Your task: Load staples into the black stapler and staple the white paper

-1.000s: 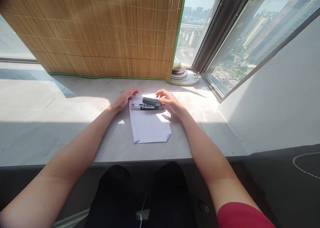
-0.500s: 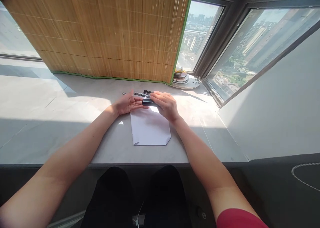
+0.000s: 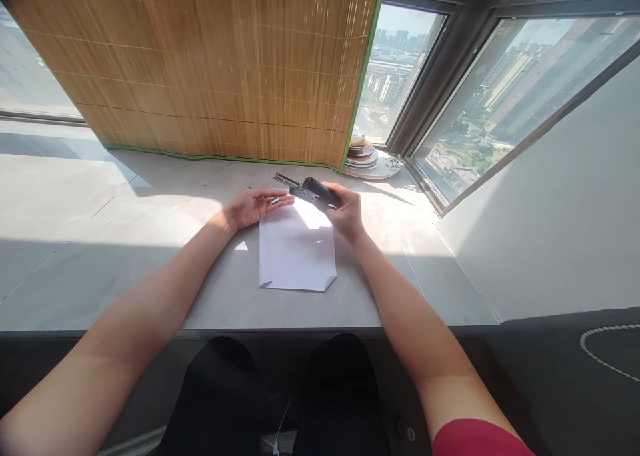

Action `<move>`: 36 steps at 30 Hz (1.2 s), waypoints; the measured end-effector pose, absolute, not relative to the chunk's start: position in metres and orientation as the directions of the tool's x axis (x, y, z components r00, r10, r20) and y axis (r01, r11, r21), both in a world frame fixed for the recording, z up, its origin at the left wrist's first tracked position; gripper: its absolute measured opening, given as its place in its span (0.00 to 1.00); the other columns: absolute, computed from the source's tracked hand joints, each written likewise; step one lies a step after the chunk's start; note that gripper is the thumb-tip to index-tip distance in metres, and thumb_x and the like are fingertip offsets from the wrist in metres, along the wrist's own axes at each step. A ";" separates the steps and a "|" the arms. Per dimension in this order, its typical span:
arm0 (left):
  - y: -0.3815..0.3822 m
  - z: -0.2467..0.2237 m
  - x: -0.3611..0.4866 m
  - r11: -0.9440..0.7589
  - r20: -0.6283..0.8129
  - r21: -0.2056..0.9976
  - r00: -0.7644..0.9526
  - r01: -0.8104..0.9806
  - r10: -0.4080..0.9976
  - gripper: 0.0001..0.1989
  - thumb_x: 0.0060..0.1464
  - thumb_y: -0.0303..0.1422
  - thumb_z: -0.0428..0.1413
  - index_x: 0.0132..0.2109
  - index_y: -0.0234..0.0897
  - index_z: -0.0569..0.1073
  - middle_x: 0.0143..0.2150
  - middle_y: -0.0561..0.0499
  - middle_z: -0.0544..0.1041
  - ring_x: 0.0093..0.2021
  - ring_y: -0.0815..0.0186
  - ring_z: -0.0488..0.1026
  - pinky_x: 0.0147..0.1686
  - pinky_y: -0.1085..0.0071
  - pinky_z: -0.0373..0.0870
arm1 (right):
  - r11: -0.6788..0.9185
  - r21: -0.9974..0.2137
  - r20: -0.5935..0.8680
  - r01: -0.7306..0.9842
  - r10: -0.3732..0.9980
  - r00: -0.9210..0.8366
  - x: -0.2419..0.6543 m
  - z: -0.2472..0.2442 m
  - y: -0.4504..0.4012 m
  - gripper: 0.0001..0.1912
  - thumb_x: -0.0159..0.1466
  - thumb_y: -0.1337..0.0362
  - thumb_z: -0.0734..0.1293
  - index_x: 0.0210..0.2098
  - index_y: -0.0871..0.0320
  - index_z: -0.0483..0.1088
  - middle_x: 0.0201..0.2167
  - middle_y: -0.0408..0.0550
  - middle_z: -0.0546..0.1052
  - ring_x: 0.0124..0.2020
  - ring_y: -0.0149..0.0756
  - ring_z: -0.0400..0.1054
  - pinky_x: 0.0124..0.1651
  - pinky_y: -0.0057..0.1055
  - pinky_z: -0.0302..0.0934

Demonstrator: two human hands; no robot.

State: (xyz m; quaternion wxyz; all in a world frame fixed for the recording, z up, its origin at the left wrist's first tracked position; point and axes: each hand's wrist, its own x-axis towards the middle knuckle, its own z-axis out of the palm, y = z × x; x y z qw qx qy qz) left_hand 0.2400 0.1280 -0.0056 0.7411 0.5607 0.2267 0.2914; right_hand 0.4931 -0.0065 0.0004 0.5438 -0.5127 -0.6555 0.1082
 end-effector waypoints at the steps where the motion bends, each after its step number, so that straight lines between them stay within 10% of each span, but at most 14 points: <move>1: 0.127 -0.005 0.240 0.185 0.013 0.962 0.708 -0.202 0.706 0.13 0.64 0.37 0.60 0.48 0.34 0.84 0.57 0.34 0.85 0.69 0.45 0.77 0.74 0.46 0.72 | 0.437 -0.752 0.543 0.494 0.835 0.087 0.496 -0.001 -0.007 0.21 0.65 0.48 0.77 0.52 0.52 0.82 0.48 0.51 0.86 0.49 0.52 0.80 0.55 0.53 0.74; 7: 0.122 -0.006 0.245 0.134 0.052 0.964 0.657 -0.229 0.752 0.15 0.62 0.38 0.69 0.53 0.35 0.83 0.59 0.37 0.85 0.66 0.50 0.80 0.73 0.52 0.73 | 0.341 -0.805 0.199 0.485 0.926 -0.321 0.496 -0.002 -0.003 0.20 0.59 0.53 0.80 0.48 0.53 0.84 0.41 0.46 0.86 0.43 0.45 0.79 0.50 0.43 0.74; 18: 0.117 -0.008 0.249 -0.069 0.181 0.976 0.605 -0.204 0.775 0.29 0.43 0.47 0.80 0.47 0.36 0.83 0.49 0.39 0.88 0.51 0.53 0.86 0.59 0.51 0.81 | 0.458 -0.756 0.341 0.467 0.885 -0.317 0.489 0.001 0.001 0.24 0.74 0.42 0.66 0.65 0.40 0.76 0.65 0.49 0.76 0.57 0.48 0.74 0.57 0.47 0.73; 36: 0.117 -0.008 0.251 -0.174 0.283 0.959 0.679 -0.226 0.678 0.26 0.52 0.48 0.76 0.50 0.35 0.82 0.51 0.40 0.86 0.52 0.56 0.84 0.58 0.55 0.81 | 0.423 -0.807 0.378 0.412 0.906 -0.190 0.487 0.000 0.004 0.18 0.74 0.46 0.69 0.56 0.44 0.84 0.57 0.48 0.83 0.56 0.47 0.78 0.56 0.44 0.72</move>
